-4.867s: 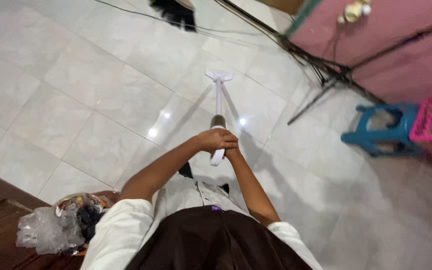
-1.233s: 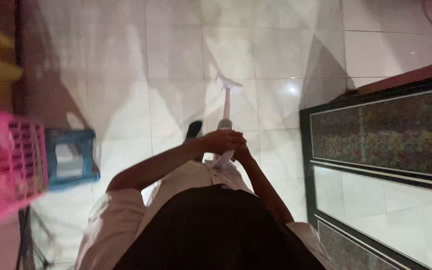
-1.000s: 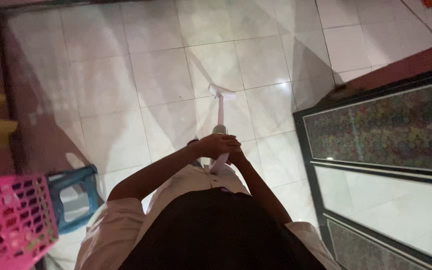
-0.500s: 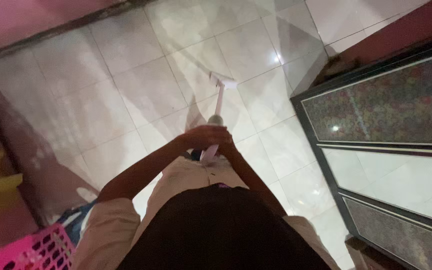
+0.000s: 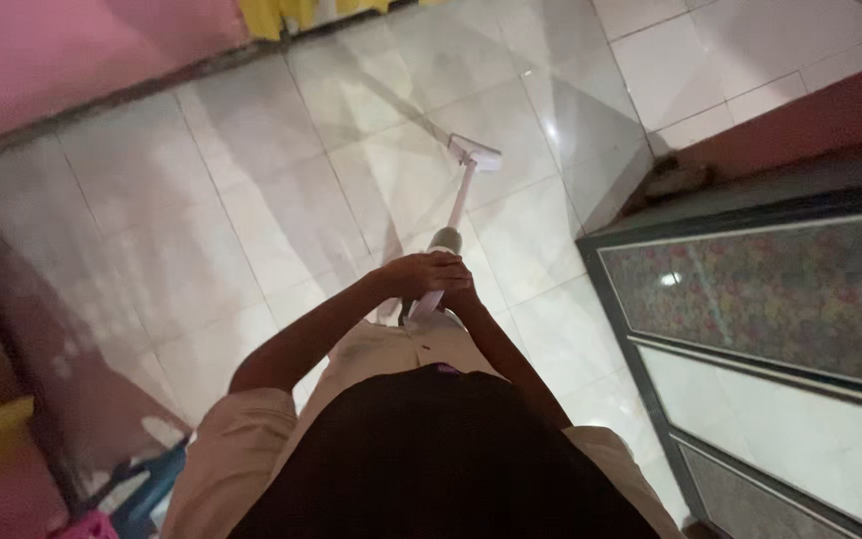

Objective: The person vacuums the tiled floor using a handheld vacuum cleaner, moving the device across the room and between furniture.

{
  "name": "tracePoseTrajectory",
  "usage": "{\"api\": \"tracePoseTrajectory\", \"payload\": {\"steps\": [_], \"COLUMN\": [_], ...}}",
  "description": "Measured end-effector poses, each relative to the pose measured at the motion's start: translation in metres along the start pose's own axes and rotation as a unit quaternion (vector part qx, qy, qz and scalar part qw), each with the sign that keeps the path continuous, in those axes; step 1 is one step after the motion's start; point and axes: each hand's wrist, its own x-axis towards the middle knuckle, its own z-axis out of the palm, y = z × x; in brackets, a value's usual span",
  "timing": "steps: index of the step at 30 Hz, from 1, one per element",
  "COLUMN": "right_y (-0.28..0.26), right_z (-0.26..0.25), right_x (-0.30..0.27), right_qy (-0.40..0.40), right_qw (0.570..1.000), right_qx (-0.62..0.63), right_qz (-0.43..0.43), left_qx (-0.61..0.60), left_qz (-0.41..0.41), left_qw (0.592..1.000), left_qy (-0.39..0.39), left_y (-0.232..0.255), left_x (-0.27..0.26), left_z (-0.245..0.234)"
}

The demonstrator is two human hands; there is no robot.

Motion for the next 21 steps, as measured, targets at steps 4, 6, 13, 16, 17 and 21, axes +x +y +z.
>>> {"api": "tracePoseTrajectory", "payload": {"steps": [4, 6, 13, 16, 17, 21], "right_y": [0.026, 0.039, 0.073, 0.096, 0.105, 0.134], "right_z": [-0.044, -0.06, -0.093, -0.104, -0.11, -0.134], "right_x": [0.047, 0.062, 0.08, 0.093, 0.1, 0.107], "right_qy": [0.015, 0.021, 0.051, 0.066, 0.072, 0.113], "right_qw": [1.0, 1.0, 0.998, 0.996, 0.995, 0.985], "right_qx": [-0.005, -0.004, 0.003, 0.005, 0.005, 0.005], "right_qz": [0.019, 0.021, 0.031, 0.059, 0.068, 0.126], "left_qx": [0.029, -0.004, -0.047, -0.029, -0.037, -0.068], "left_qz": [0.017, 0.025, 0.123, 0.161, 0.168, 0.174], "left_qw": [0.999, 1.0, 0.991, 0.986, 0.985, 0.982], "left_qy": [0.02, 0.005, -0.008, -0.017, -0.022, 0.006], "left_y": [-0.055, -0.08, -0.144, -0.173, -0.181, -0.195], "left_x": [0.042, 0.061, 0.117, 0.149, 0.159, 0.188], "left_z": [-0.03, -0.048, -0.044, -0.013, -0.004, 0.012]}}
